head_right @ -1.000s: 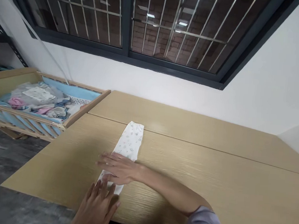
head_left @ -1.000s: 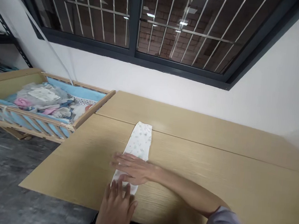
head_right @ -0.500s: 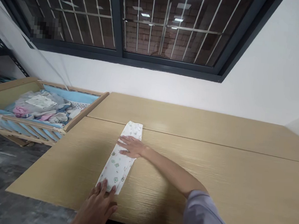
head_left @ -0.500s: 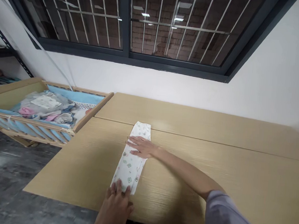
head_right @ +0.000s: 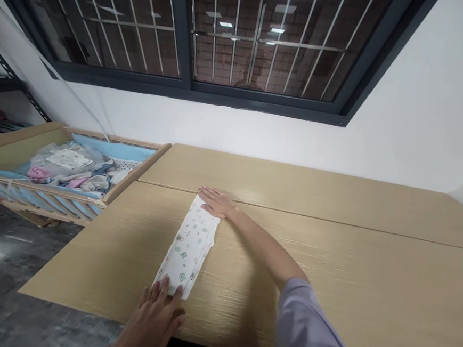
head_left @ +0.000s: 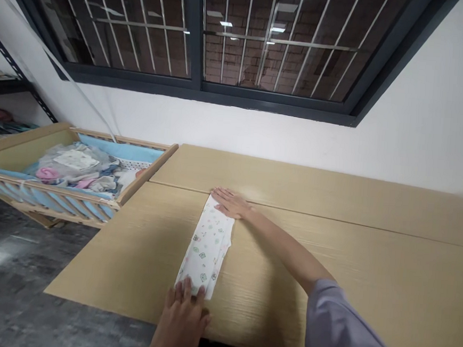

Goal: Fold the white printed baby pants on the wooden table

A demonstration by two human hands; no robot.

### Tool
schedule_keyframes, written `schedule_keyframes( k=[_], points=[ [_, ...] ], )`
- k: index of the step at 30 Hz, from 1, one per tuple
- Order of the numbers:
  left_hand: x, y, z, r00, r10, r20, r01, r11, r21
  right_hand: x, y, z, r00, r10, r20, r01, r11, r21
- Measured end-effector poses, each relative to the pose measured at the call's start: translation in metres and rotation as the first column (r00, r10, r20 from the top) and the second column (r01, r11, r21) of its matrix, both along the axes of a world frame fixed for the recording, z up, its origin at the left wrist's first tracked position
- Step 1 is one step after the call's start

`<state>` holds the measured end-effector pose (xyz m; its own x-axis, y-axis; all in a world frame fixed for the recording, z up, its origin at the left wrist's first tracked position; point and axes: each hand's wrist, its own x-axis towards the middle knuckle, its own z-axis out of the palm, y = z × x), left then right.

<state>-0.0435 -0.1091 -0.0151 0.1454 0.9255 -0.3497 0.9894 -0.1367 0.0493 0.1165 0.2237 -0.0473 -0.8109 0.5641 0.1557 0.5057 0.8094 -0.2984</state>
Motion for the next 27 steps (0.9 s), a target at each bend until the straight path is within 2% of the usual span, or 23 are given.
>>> schedule_keyframes(
  k=[3,6,9,12,17,21,24,27],
  points=[
    [-0.007,0.001,0.004,0.998,-0.017,0.058,0.012,0.997,0.082,-0.002,-0.051,0.007,0.992,-0.012,-0.129,0.018,0.999,0.045],
    [-0.027,0.010,0.005,0.981,-0.042,0.188,-0.008,0.965,0.261,0.003,-0.117,0.013,0.980,0.044,-0.193,-0.053,0.998,-0.040],
    [-0.049,0.024,0.002,0.953,-0.118,0.279,0.000,0.921,0.389,0.013,-0.178,0.018,0.971,0.189,-0.148,-0.206,0.972,-0.110],
    [-0.060,0.030,-0.001,0.933,-0.192,0.306,0.063,0.921,0.385,0.024,-0.224,0.021,0.971,0.223,-0.088,-0.230,0.970,-0.083],
    [-0.050,0.014,0.005,0.943,-0.148,0.298,0.099,0.980,0.173,0.039,-0.276,0.011,0.998,0.064,-0.011,-0.064,0.998,-0.002],
    [-0.039,0.001,0.002,0.932,-0.192,0.308,0.189,0.981,0.040,0.047,-0.310,-0.017,1.000,-0.006,0.021,0.003,0.990,0.139],
    [-0.036,-0.005,-0.013,0.912,-0.284,0.296,0.282,0.958,0.050,0.048,-0.328,-0.041,0.999,-0.028,-0.029,0.035,0.953,0.300],
    [-0.035,-0.010,-0.022,0.876,-0.362,0.318,0.333,0.932,0.145,0.047,-0.336,-0.046,0.993,-0.032,-0.111,0.072,0.920,0.384]
  ],
)
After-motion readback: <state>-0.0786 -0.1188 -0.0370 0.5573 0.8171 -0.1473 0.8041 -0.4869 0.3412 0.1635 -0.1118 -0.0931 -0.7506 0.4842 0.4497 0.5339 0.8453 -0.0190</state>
